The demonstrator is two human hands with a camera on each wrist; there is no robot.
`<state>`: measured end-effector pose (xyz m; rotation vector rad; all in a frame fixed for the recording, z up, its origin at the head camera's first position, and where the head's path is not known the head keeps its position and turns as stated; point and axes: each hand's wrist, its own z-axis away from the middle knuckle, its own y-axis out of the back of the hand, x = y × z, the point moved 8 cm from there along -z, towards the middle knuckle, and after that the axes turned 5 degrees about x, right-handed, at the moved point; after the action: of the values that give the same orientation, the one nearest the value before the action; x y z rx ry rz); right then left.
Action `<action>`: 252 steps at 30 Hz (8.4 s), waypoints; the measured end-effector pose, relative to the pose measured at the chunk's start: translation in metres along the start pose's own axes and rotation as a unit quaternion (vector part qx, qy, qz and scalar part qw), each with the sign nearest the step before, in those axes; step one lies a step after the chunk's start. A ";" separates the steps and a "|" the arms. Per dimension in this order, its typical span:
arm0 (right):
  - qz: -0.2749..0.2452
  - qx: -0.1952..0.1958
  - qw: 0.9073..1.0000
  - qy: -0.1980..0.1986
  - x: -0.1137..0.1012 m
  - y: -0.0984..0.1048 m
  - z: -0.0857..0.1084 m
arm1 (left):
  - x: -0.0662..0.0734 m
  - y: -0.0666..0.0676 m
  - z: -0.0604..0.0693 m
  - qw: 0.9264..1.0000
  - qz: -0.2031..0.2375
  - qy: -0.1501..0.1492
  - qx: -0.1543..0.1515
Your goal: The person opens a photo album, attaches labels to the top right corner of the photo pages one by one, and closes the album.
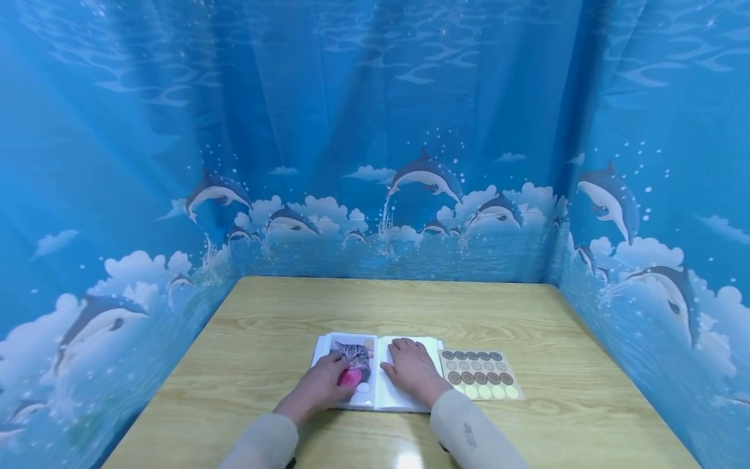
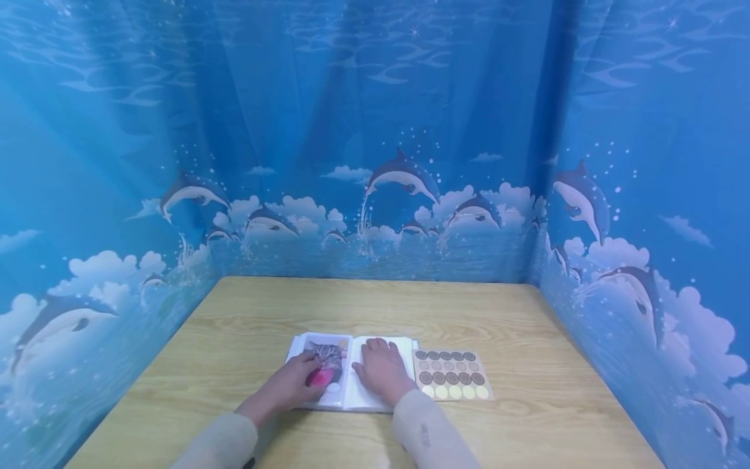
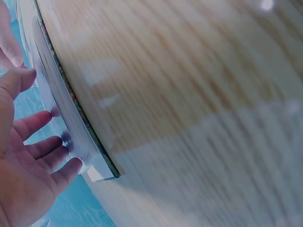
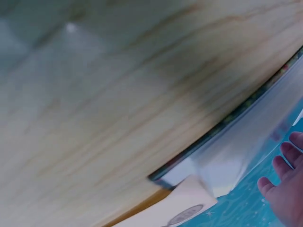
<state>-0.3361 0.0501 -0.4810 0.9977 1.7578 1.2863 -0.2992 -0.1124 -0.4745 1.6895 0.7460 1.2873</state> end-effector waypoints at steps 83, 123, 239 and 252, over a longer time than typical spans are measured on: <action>-0.023 0.022 0.998 -0.062 0.078 0.024 0.075 | -0.048 0.024 0.008 0.985 -0.035 0.156 0.062; -0.007 0.014 0.999 -0.050 0.070 0.024 0.078 | -0.064 0.027 0.017 0.959 0.058 0.270 0.060; -0.010 0.014 0.998 -0.061 0.067 0.026 0.076 | -0.049 0.044 -0.005 0.914 0.297 0.244 0.128; -0.016 0.000 0.997 -0.073 0.067 0.023 0.074 | -0.006 0.060 -0.016 0.919 0.280 0.239 0.140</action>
<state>-0.2959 0.1441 -0.4833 1.0323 1.6563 1.1644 -0.3185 -0.1408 -0.4220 1.9174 0.7764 2.1326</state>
